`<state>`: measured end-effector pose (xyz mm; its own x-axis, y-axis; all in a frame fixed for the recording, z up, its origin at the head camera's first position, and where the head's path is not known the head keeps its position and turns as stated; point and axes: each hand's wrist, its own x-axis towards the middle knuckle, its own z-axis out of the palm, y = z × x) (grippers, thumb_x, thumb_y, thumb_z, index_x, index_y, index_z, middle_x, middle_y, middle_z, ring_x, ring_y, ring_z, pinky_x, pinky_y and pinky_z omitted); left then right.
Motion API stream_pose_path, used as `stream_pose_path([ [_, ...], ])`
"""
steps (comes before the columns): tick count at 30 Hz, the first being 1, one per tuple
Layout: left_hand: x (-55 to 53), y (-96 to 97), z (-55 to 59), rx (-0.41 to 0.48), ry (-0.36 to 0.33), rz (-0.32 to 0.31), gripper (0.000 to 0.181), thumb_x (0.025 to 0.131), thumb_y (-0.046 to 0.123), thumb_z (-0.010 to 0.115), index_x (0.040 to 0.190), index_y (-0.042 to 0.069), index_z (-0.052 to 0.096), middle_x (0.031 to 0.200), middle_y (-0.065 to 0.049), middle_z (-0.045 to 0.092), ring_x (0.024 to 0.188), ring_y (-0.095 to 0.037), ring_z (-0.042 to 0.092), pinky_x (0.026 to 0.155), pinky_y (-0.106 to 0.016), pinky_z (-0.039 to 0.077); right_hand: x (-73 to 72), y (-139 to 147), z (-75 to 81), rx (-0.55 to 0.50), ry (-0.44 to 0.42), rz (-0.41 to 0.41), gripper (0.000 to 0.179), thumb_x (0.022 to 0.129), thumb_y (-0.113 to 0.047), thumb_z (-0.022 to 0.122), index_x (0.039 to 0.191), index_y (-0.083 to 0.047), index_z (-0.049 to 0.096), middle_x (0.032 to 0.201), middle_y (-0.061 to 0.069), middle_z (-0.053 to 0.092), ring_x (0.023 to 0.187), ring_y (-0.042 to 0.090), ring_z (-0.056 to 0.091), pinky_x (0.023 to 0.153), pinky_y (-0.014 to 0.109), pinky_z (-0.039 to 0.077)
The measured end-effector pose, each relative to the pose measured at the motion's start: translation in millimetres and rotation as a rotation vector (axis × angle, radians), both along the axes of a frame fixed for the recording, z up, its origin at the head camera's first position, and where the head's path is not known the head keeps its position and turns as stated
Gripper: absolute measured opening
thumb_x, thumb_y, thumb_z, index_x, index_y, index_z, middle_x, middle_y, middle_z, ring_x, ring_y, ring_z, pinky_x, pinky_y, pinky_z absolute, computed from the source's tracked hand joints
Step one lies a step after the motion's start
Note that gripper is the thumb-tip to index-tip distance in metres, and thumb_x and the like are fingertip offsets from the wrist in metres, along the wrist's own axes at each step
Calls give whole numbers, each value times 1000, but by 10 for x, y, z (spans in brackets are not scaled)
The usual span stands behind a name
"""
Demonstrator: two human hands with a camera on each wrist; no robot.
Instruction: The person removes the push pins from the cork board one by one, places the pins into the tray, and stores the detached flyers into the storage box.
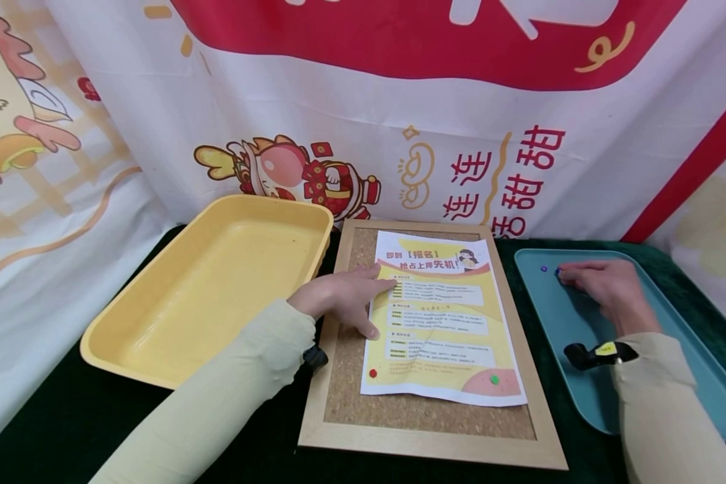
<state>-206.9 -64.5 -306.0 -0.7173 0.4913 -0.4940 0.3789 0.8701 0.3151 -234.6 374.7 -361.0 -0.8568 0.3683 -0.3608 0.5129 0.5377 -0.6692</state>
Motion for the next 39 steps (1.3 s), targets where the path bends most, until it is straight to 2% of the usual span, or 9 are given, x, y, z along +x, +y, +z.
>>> stream_pose_path([
  [12,-11,-20,-21,-3,-6,9,97,94,37,82,171,25,25,181,-9,-1,169,-30,3,136,-49,11,-7,-41,-9,16,28,30,53,111,-39,55,155,-10,55,159,24,51,137,40,48,90,37,44],
  [24,1,-40,-1,-1,-6,20,96,94,36,82,171,25,26,181,-9,2,169,-31,3,137,-49,10,-39,-36,-15,29,27,77,51,112,-39,53,155,-11,55,159,26,50,137,42,46,90,38,44],
  [33,8,-16,-8,3,-9,8,97,94,36,82,171,25,25,181,-9,0,169,-31,1,137,-50,9,28,7,-26,28,34,94,54,112,-40,52,157,-10,52,161,27,47,137,45,44,90,43,46],
  [39,5,1,-2,1,-7,10,97,94,36,82,171,25,24,181,-9,-1,169,-31,1,137,-49,10,59,31,-14,42,52,123,55,112,-41,52,155,-7,53,160,28,46,134,44,45,88,41,47],
])
